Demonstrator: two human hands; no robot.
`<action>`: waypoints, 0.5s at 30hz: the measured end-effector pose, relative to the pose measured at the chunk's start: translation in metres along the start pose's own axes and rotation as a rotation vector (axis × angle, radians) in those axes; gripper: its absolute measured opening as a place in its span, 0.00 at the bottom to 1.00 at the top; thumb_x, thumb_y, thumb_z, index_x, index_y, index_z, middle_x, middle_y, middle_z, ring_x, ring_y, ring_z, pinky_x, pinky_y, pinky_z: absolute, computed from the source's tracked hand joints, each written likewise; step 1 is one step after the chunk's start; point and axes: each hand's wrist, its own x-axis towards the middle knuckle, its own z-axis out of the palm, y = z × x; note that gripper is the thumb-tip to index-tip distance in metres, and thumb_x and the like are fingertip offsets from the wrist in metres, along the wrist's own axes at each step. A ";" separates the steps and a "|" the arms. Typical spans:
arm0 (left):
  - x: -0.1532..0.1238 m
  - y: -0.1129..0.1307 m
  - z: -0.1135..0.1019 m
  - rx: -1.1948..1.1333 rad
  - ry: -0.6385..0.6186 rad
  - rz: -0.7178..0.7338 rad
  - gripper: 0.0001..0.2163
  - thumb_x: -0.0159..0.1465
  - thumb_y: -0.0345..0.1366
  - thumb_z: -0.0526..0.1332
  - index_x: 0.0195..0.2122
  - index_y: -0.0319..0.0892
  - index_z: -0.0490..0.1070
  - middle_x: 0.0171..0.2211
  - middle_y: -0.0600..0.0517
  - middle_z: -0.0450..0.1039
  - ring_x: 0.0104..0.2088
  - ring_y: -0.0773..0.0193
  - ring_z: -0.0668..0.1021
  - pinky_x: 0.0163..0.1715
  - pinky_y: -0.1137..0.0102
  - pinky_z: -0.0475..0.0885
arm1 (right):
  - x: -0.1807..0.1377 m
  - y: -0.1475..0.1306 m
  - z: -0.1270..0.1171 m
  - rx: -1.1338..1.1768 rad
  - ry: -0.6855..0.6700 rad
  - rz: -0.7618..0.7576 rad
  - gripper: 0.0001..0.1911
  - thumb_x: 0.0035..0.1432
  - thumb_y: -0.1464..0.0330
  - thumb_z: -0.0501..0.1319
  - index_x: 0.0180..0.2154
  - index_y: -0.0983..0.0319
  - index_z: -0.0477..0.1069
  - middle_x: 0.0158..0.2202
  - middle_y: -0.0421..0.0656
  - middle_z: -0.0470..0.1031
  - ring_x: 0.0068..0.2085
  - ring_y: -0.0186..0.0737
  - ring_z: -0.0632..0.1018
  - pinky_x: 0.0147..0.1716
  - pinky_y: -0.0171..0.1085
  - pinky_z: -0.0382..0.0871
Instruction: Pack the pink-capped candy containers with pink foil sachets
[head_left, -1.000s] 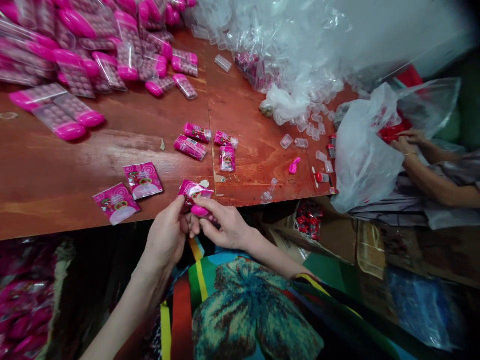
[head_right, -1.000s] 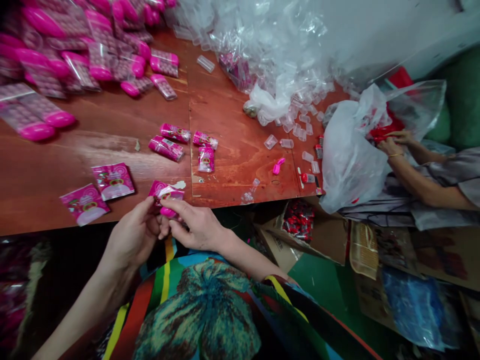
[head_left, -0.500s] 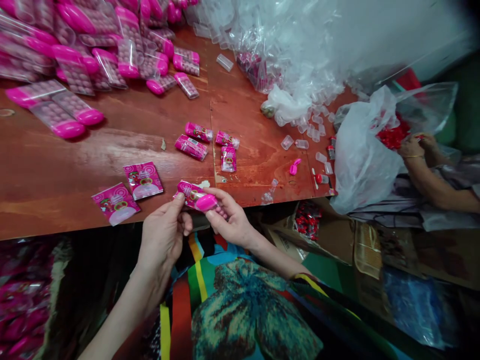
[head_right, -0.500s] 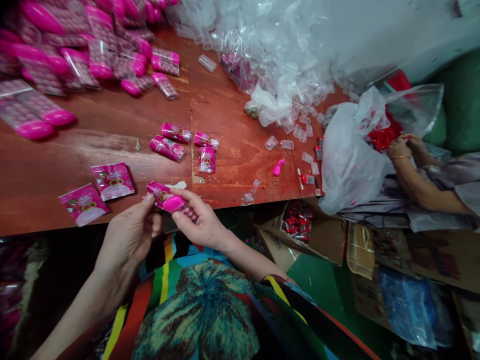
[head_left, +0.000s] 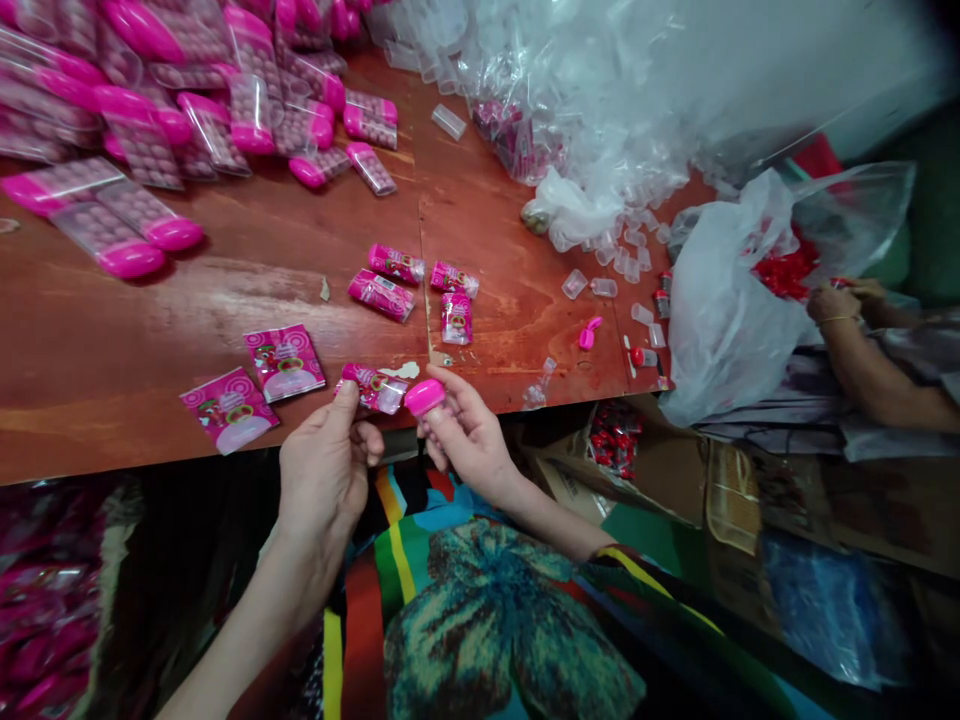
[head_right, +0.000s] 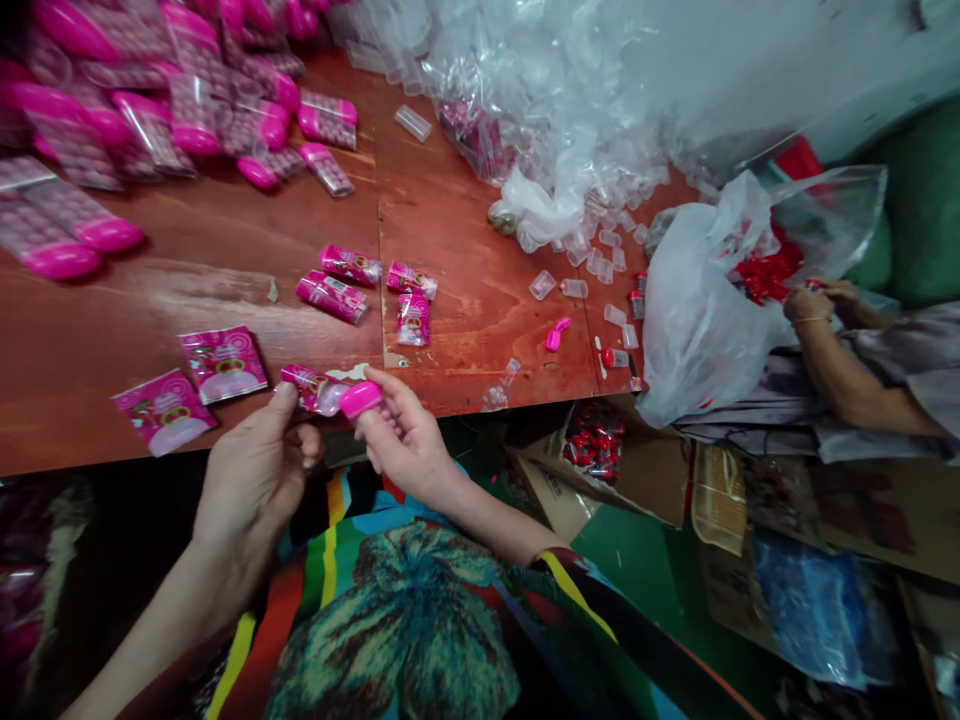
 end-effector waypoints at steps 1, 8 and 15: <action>0.000 0.000 0.000 -0.003 0.000 0.000 0.14 0.61 0.44 0.68 0.25 0.43 0.66 0.12 0.56 0.66 0.13 0.69 0.65 0.14 0.75 0.58 | -0.001 0.002 0.002 0.012 0.013 -0.004 0.27 0.68 0.56 0.58 0.63 0.54 0.55 0.33 0.36 0.69 0.18 0.25 0.63 0.17 0.30 0.59; -0.004 -0.002 0.003 -0.010 -0.019 0.010 0.14 0.63 0.43 0.66 0.24 0.42 0.68 0.13 0.55 0.67 0.14 0.69 0.67 0.15 0.75 0.60 | 0.002 0.009 0.008 0.002 0.036 0.033 0.26 0.67 0.59 0.60 0.61 0.55 0.53 0.34 0.36 0.68 0.19 0.25 0.64 0.16 0.28 0.58; -0.006 -0.004 0.005 0.003 -0.185 0.004 0.17 0.61 0.48 0.67 0.25 0.40 0.72 0.14 0.53 0.68 0.14 0.69 0.67 0.16 0.75 0.60 | 0.003 0.013 0.008 0.064 -0.076 0.069 0.30 0.66 0.60 0.60 0.64 0.54 0.49 0.32 0.34 0.68 0.22 0.27 0.64 0.19 0.28 0.60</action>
